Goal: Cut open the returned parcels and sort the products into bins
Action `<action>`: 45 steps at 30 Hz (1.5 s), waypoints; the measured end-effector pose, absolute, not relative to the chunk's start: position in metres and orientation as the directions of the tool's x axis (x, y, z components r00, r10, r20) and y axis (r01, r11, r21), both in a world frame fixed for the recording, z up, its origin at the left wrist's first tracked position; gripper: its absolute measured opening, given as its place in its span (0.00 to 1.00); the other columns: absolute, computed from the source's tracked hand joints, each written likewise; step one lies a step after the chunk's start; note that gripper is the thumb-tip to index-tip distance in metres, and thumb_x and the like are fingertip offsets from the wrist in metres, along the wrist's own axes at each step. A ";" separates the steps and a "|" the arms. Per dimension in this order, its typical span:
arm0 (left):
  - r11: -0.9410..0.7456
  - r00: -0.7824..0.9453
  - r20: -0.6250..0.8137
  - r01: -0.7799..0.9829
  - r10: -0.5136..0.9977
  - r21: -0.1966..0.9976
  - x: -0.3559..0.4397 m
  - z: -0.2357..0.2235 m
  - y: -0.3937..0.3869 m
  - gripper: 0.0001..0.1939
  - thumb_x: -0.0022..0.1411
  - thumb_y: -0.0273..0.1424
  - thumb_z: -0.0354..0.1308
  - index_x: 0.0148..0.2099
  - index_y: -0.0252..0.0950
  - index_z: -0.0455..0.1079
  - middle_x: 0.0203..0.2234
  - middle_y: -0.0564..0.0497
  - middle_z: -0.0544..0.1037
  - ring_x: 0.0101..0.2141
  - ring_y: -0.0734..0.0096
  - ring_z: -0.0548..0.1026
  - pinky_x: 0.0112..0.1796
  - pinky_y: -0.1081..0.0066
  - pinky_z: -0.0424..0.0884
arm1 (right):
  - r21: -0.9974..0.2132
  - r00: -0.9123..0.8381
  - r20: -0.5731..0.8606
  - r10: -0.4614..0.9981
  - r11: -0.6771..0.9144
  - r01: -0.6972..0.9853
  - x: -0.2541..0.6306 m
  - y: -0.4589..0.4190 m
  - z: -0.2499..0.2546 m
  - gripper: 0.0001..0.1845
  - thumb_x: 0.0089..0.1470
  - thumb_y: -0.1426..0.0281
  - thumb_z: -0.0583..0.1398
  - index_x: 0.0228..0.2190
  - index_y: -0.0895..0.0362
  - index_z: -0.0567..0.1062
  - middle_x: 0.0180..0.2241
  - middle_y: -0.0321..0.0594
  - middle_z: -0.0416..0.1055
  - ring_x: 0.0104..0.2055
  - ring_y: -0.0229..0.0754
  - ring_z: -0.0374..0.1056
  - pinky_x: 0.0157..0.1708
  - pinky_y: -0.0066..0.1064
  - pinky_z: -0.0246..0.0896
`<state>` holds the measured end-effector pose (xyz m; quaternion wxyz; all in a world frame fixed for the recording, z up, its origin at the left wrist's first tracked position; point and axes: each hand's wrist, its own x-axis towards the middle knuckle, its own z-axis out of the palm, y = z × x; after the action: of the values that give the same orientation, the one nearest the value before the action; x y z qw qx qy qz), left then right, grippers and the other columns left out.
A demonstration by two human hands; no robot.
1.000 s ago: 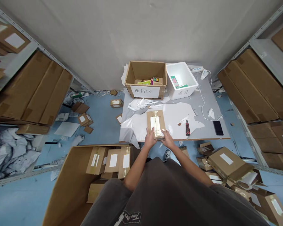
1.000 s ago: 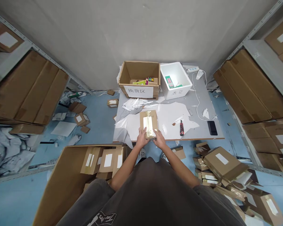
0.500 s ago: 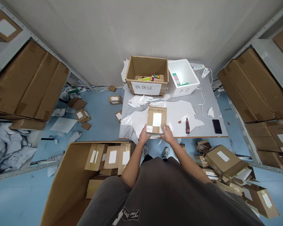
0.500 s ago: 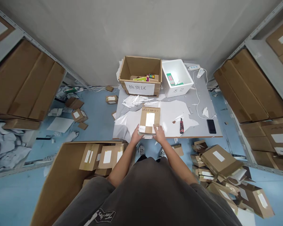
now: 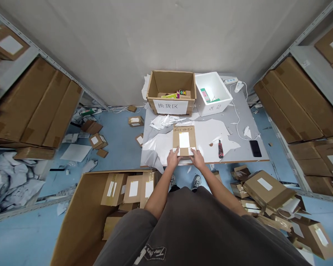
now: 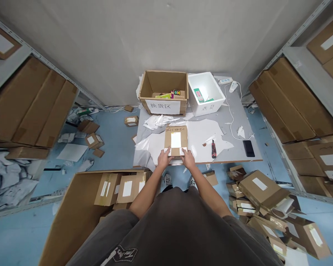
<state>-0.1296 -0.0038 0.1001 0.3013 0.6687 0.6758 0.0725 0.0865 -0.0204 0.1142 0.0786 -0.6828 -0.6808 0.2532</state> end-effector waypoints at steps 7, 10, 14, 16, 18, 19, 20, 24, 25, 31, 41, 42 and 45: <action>0.265 0.035 -0.317 0.467 0.948 0.843 -0.137 0.061 -0.013 0.44 0.68 0.44 0.67 0.79 0.40 0.54 0.64 0.41 0.75 0.63 0.54 0.73 0.60 0.63 0.69 | -0.441 -0.361 0.141 0.922 0.385 0.811 0.076 -0.007 0.147 0.31 0.67 0.69 0.60 0.70 0.49 0.68 0.65 0.53 0.64 0.66 0.60 0.60 0.66 0.55 0.60; 0.437 0.015 -0.488 0.419 0.873 0.796 -0.132 0.042 -0.029 0.42 0.66 0.44 0.69 0.76 0.36 0.61 0.64 0.39 0.76 0.56 0.54 0.79 0.58 0.61 0.72 | -0.478 -0.483 0.080 0.872 0.459 0.749 0.063 -0.016 0.138 0.39 0.65 0.71 0.62 0.73 0.49 0.61 0.65 0.53 0.67 0.67 0.60 0.61 0.67 0.57 0.60; 0.449 -0.081 -0.480 0.515 0.874 0.730 -0.133 0.044 -0.045 0.44 0.66 0.43 0.68 0.77 0.35 0.57 0.67 0.36 0.72 0.57 0.51 0.78 0.58 0.58 0.73 | -0.499 -0.404 0.025 0.915 0.361 0.788 0.072 -0.032 0.117 0.38 0.62 0.72 0.63 0.71 0.51 0.65 0.68 0.54 0.63 0.70 0.62 0.57 0.68 0.58 0.58; 0.334 -0.079 -0.359 0.591 0.930 0.735 -0.136 0.057 -0.047 0.49 0.66 0.41 0.67 0.80 0.38 0.48 0.71 0.37 0.66 0.65 0.49 0.71 0.61 0.56 0.70 | -0.492 -0.288 0.023 0.957 0.262 0.830 0.089 -0.032 0.110 0.38 0.61 0.70 0.64 0.70 0.52 0.66 0.72 0.54 0.57 0.73 0.64 0.53 0.68 0.58 0.57; 0.181 -0.002 -0.242 0.668 0.970 0.722 -0.134 0.074 -0.045 0.53 0.64 0.37 0.69 0.81 0.43 0.43 0.75 0.39 0.59 0.70 0.49 0.64 0.64 0.56 0.67 | -0.489 -0.196 -0.017 0.980 0.163 0.857 0.107 -0.027 0.105 0.42 0.59 0.68 0.66 0.72 0.51 0.63 0.73 0.55 0.54 0.74 0.65 0.51 0.67 0.57 0.57; 0.121 0.045 -0.213 0.699 0.976 0.705 -0.131 0.082 -0.042 0.54 0.63 0.35 0.70 0.81 0.45 0.43 0.76 0.41 0.56 0.71 0.48 0.62 0.64 0.56 0.67 | -0.492 -0.171 -0.058 0.984 0.121 0.862 0.114 -0.023 0.103 0.44 0.59 0.68 0.66 0.72 0.51 0.61 0.73 0.55 0.54 0.74 0.65 0.52 0.67 0.56 0.58; 0.082 0.085 -0.208 0.726 0.974 0.683 -0.127 0.089 -0.038 0.54 0.62 0.34 0.71 0.81 0.47 0.45 0.77 0.41 0.52 0.72 0.46 0.61 0.64 0.56 0.67 | -0.500 -0.162 -0.106 0.981 0.088 0.862 0.119 -0.018 0.102 0.44 0.59 0.67 0.67 0.73 0.51 0.61 0.72 0.55 0.56 0.73 0.64 0.54 0.66 0.54 0.59; 0.121 0.108 -0.325 0.784 0.939 0.609 -0.103 0.102 -0.022 0.54 0.62 0.36 0.72 0.81 0.47 0.45 0.77 0.33 0.48 0.67 0.38 0.68 0.59 0.55 0.70 | -0.550 -0.189 -0.261 0.946 0.015 0.835 0.118 -0.003 0.096 0.42 0.59 0.68 0.67 0.71 0.51 0.62 0.60 0.52 0.69 0.61 0.55 0.70 0.59 0.42 0.67; 0.147 0.089 -0.347 0.787 0.933 0.599 -0.099 0.101 -0.019 0.55 0.63 0.36 0.71 0.81 0.47 0.43 0.76 0.31 0.51 0.65 0.39 0.70 0.58 0.55 0.71 | -0.554 -0.185 -0.277 0.943 0.001 0.833 0.115 -0.002 0.095 0.42 0.59 0.69 0.67 0.71 0.52 0.62 0.57 0.50 0.70 0.58 0.53 0.73 0.57 0.40 0.68; 0.169 0.034 -0.266 0.691 0.964 0.702 -0.104 0.085 -0.017 0.57 0.62 0.37 0.72 0.82 0.46 0.42 0.69 0.35 0.65 0.64 0.43 0.71 0.59 0.55 0.70 | -0.561 -0.174 -0.113 0.978 0.082 0.824 0.095 -0.011 0.104 0.36 0.60 0.71 0.65 0.68 0.52 0.68 0.55 0.50 0.69 0.57 0.54 0.71 0.57 0.42 0.69; 0.293 -0.060 -0.302 0.476 0.951 0.829 -0.139 0.058 -0.010 0.60 0.53 0.34 0.77 0.79 0.37 0.48 0.74 0.32 0.55 0.73 0.40 0.54 0.69 0.52 0.58 | -0.664 -0.425 0.026 0.905 0.333 0.669 0.077 -0.021 0.106 0.39 0.62 0.71 0.63 0.72 0.47 0.65 0.69 0.50 0.63 0.71 0.56 0.60 0.68 0.53 0.61; 0.341 -0.099 -0.339 0.502 0.936 0.795 -0.144 0.057 -0.011 0.60 0.52 0.35 0.77 0.79 0.38 0.49 0.75 0.32 0.53 0.74 0.38 0.54 0.69 0.50 0.58 | -0.689 -0.435 0.012 0.900 0.323 0.649 0.078 -0.020 0.101 0.41 0.61 0.71 0.63 0.73 0.46 0.63 0.70 0.49 0.63 0.72 0.55 0.59 0.69 0.52 0.60; 0.369 -0.164 -0.340 0.586 0.926 0.721 -0.158 0.062 -0.013 0.58 0.54 0.34 0.76 0.79 0.40 0.49 0.77 0.33 0.50 0.74 0.37 0.53 0.69 0.47 0.58 | -0.701 -0.326 -0.078 0.942 0.181 0.690 0.085 -0.015 0.088 0.44 0.60 0.70 0.63 0.74 0.47 0.60 0.71 0.49 0.61 0.74 0.54 0.57 0.71 0.52 0.57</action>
<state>-0.1584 -0.0129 0.0616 0.3879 0.5172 0.7308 0.2191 0.0846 -0.0153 0.0879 0.1911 -0.5482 -0.7441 0.3304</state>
